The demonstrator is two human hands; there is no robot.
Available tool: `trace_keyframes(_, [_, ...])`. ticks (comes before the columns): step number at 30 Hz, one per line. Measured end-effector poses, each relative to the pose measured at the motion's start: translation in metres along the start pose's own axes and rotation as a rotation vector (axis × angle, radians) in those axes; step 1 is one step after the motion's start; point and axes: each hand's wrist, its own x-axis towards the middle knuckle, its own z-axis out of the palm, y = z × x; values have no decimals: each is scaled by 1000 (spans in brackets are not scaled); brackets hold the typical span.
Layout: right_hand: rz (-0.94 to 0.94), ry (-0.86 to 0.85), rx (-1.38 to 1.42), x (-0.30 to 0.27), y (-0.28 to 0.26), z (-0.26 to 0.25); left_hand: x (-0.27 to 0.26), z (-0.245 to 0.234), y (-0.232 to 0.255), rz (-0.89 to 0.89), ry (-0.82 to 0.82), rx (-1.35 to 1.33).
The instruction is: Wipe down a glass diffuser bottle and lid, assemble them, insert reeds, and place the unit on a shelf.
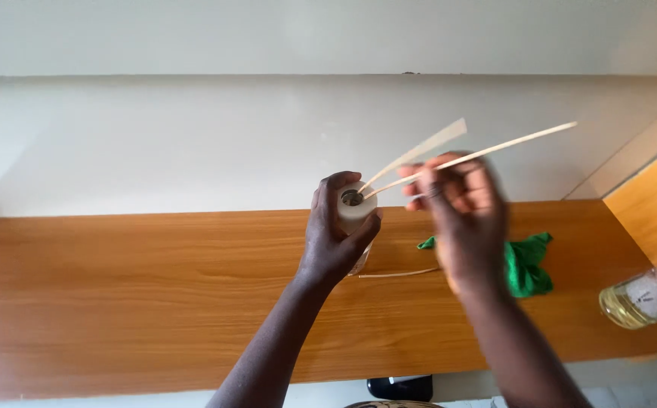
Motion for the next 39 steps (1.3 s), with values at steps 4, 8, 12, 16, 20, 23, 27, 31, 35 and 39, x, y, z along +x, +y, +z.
trace_keyframes(4, [-68,-96,-283,-14,23,9,2,-4,-3,-9,-30,-11])
trace_keyframes(8, [-52,-154,-659,-16,24,8,4,-9,-6,30,-53,-1])
trace_keyframes(12, [480,-24,-588,-21,66,-47,3,-11,-1,98,-33,-3])
trace_keyframes(16, [335,-222,-963,-59,139,-95,3,-11,-4,121,-55,-19])
trace_keyframes(20, [89,-281,-1244,-79,156,-99,4,-7,-11,146,-35,30])
trace_keyframes(23, [41,-287,-1109,-81,150,-93,3,-5,-9,147,-28,38])
trace_keyframes(27, [-65,-260,-792,-68,128,-79,5,-1,-7,21,-20,-4])
trace_keyframes(31, [154,-141,-639,-40,82,-70,3,3,-5,42,35,-101])
trace_keyframes(35, [3,-27,-243,-12,30,-61,3,4,1,-59,15,-139])
trace_keyframes(39, [-24,-166,-320,2,13,-59,2,10,-4,-20,40,-109])
